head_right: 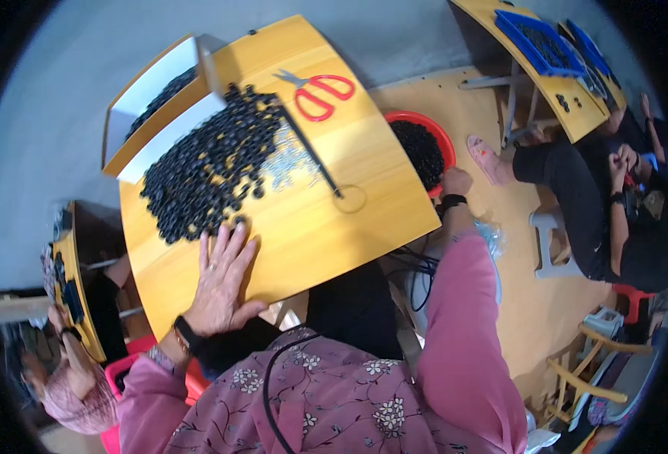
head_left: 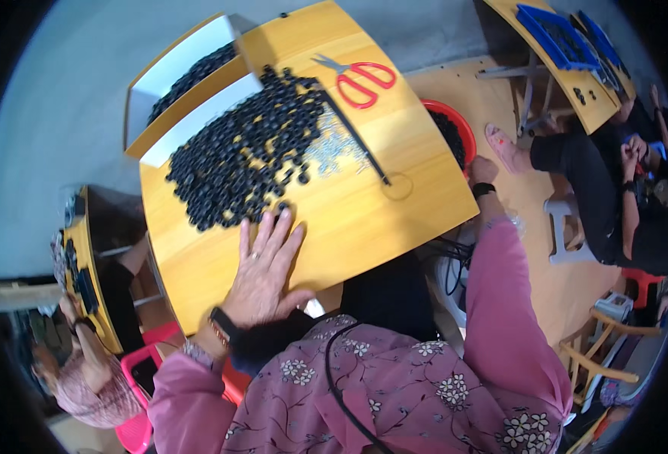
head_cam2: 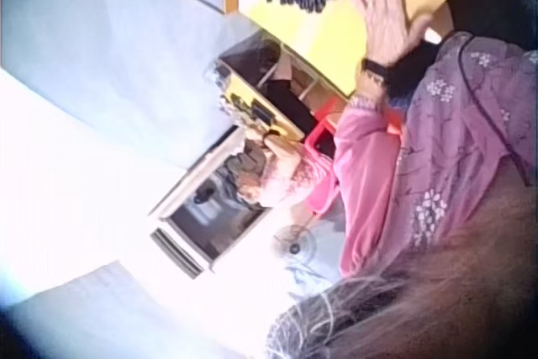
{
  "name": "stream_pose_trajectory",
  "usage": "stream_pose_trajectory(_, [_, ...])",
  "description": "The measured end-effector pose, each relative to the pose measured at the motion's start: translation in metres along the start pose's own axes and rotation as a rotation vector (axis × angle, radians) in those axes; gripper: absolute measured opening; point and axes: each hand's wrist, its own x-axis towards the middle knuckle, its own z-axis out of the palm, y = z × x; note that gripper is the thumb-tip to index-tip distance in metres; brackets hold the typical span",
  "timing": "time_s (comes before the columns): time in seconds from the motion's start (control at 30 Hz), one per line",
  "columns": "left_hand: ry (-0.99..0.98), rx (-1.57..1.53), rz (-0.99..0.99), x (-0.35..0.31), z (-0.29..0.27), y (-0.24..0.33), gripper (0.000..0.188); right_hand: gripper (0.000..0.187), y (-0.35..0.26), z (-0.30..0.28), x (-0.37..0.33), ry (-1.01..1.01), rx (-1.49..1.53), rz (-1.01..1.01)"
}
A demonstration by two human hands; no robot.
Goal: Assembling small black rubber grommets by inserting metal pins into them.
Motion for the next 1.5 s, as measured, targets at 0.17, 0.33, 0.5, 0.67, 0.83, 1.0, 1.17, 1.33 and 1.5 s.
stream_pose_trajectory(0.17, [0.082,0.040,0.069,-0.026,-0.007,0.000,0.088,0.009,-0.114,-0.032,-0.059,-0.134,0.419,-0.247])
stream_pose_trajectory(0.33, [0.132,0.083,0.099,-0.029,0.000,-0.002,0.079,0.012,-0.291,-0.044,-0.224,-0.338,0.577,-0.355])
stream_pose_trajectory(0.5, [0.152,0.109,0.115,-0.036,0.001,-0.002,0.076,0.021,-0.308,-0.019,-0.328,-0.911,0.305,-0.475])
stream_pose_trajectory(0.67, [0.184,0.133,0.093,-0.058,-0.009,0.005,0.071,0.016,-0.273,0.039,-0.393,-1.179,0.057,-0.525])
stream_pose_trajectory(0.83, [0.278,-0.043,-0.014,-0.097,-0.003,0.006,0.066,0.012,-0.276,0.082,-0.416,-0.965,-0.150,-1.092])
stream_pose_trajectory(1.0, [0.438,-0.178,-0.101,-0.098,0.010,0.000,0.065,0.018,-0.285,0.107,-0.428,-0.901,-0.334,-1.193])
stream_pose_trajectory(1.17, [0.479,-0.155,-0.156,-0.092,0.012,0.005,0.068,0.023,-0.289,0.113,-0.437,-0.910,-0.248,-1.144])
stream_pose_trajectory(1.33, [0.449,-0.064,-0.135,-0.095,0.016,0.002,0.067,0.021,-0.285,0.091,-0.408,-0.844,-0.144,-1.104])
stream_pose_trajectory(1.5, [0.570,-0.292,-0.098,-0.096,0.012,-0.002,0.063,0.015,-0.317,0.052,-0.357,-0.785,-0.009,-0.575])
